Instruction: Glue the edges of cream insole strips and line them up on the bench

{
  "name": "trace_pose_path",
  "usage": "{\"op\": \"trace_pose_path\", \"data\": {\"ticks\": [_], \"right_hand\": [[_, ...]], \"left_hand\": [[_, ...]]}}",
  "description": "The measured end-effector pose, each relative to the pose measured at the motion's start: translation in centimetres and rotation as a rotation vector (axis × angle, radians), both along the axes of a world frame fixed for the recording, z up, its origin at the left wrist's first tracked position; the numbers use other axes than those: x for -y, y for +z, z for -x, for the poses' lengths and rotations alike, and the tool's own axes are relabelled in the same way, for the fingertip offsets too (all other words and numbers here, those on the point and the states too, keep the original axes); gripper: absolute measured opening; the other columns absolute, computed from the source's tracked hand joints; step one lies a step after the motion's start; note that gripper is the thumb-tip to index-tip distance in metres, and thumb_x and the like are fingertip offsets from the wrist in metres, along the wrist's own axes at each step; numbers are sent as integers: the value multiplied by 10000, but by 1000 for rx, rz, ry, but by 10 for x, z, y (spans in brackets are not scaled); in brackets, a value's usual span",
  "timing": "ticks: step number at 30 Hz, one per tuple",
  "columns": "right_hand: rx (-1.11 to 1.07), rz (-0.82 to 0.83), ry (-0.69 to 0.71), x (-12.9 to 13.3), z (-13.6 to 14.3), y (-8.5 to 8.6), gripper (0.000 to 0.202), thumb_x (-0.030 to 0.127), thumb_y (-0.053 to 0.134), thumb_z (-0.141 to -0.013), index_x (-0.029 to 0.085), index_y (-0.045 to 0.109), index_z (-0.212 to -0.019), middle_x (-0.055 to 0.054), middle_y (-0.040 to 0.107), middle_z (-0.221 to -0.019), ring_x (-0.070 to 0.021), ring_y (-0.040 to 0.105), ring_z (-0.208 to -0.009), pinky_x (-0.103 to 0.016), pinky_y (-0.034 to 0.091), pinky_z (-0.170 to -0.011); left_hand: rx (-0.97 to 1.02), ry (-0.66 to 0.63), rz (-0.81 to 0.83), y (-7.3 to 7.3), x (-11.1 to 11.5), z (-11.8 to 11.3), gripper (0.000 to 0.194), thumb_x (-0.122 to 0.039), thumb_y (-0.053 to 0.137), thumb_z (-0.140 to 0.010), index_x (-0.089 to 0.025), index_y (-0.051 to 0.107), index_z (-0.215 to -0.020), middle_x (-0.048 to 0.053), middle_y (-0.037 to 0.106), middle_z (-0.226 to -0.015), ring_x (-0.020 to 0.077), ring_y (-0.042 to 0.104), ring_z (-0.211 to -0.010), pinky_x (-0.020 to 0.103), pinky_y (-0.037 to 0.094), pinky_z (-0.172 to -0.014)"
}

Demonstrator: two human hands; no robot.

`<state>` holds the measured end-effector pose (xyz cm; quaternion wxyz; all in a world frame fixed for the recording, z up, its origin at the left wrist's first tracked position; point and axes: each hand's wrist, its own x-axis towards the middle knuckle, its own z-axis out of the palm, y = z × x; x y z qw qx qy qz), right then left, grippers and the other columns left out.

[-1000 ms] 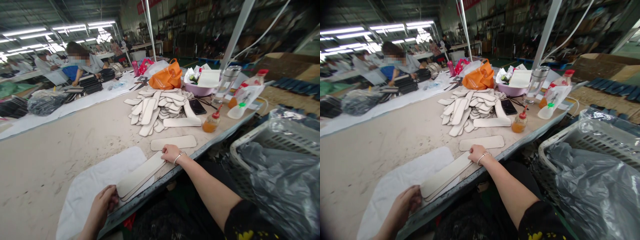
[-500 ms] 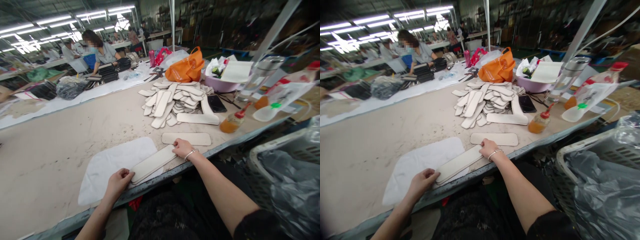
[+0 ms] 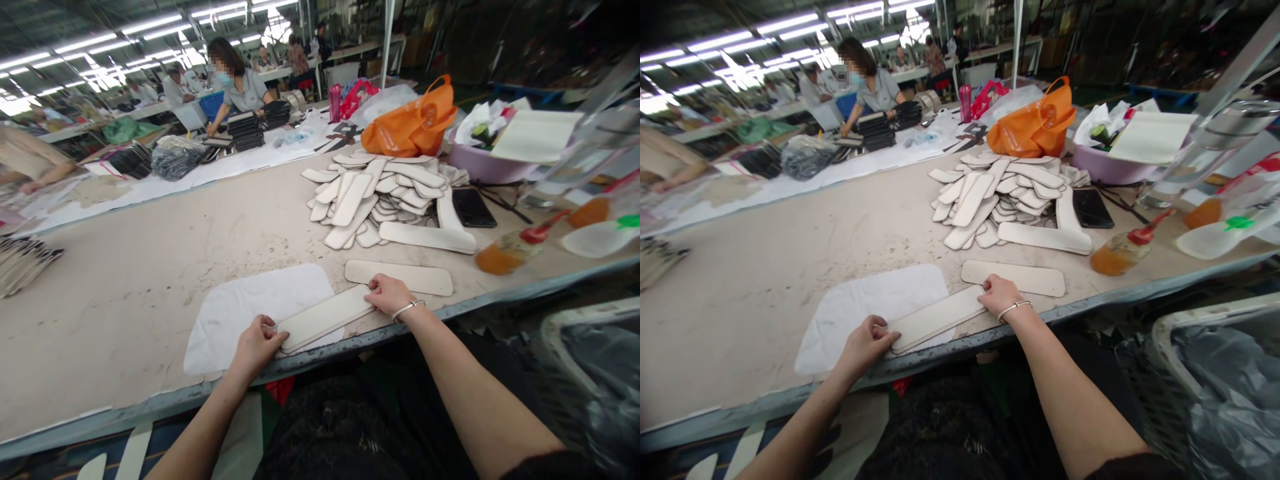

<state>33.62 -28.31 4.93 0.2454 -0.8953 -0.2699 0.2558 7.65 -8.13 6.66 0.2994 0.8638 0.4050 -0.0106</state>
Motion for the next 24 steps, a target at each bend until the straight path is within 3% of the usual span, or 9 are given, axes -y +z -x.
{"op": "trace_pose_path", "data": {"ticks": [3, 8, 11, 24], "right_hand": [[8, 5, 1, 0, 0, -1, 222, 243, 614, -654, 189, 556, -861, 18, 634, -679, -131, 588, -653, -224, 388, -624], [18, 11, 12, 0, 1, 0, 213, 241, 614, -653, 194, 558, -854, 20, 638, -679, -133, 587, -644, -224, 394, -625], [10, 14, 8, 0, 1, 0, 218, 246, 620, -657, 192, 566, -862, 15, 641, -687, -137, 589, -650, -226, 398, -630], [40, 86, 71, -4, 0, 5, 218, 194, 590, -694, 171, 597, -911, 17, 644, -670, -140, 581, -694, -230, 385, -640]], "left_hand": [[104, -38, -117, -6, 4, 12, 349, -444, 604, -708, -178, 500, -908, -25, 583, -655, 136, 556, -565, 269, 433, -556], [449, -424, -325, -20, 13, 35, 221, -256, 556, -808, -193, 574, -1019, 87, 571, -1040, 166, 577, -902, 308, 500, -777], [506, -564, -360, -24, 14, 40, 242, -163, 557, -807, -212, 596, -1042, 77, 593, -1008, 175, 560, -942, 322, 498, -818], [559, -619, -356, -26, 12, 40, 290, -104, 567, -796, -216, 603, -1060, 67, 619, -982, 164, 562, -892, 330, 507, -769]]}}
